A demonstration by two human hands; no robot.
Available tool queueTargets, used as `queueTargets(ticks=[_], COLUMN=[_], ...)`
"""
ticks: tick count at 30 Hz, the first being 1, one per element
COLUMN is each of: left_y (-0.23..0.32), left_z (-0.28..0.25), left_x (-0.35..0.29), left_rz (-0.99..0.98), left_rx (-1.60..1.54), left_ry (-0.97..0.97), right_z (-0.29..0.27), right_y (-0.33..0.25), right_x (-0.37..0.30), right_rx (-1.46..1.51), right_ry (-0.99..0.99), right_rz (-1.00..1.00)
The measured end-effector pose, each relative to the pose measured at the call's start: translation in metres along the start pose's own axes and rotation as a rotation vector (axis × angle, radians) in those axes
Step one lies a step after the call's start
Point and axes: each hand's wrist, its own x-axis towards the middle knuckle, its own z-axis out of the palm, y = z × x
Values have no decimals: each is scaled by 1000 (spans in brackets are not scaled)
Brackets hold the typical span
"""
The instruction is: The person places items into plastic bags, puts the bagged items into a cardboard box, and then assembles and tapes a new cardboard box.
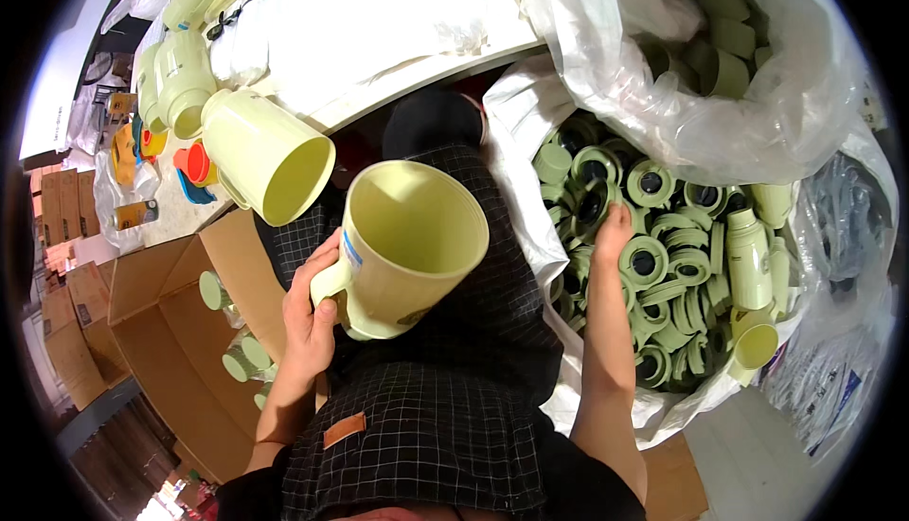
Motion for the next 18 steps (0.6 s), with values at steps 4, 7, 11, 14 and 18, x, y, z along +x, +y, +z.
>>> queueTargets(ticks=[4, 7, 11, 14, 18], left_y=[-3, -3, -11, -20, -17], left_z=[-1, -4, -17, -21, -20], left_x=[-7, -9, -17, -25, -37], left_rz=[0, 10, -61, -62, -71], left_rx=[-88, -118, -264, -313, -257], left_ry=[-63, -96, -49, -71, 1], right_z=[20, 56, 62, 58, 59], right_y=[-238, -291, -289, -279, -287], right_x=[-105, -172, -197, -210, -232], right_rx=[58, -27, -167, -134, -214], right_ry=[-544, -1013, -1152, -1151, -1139], right_rz=[-574, -1316, -1345, -1290, -1221])
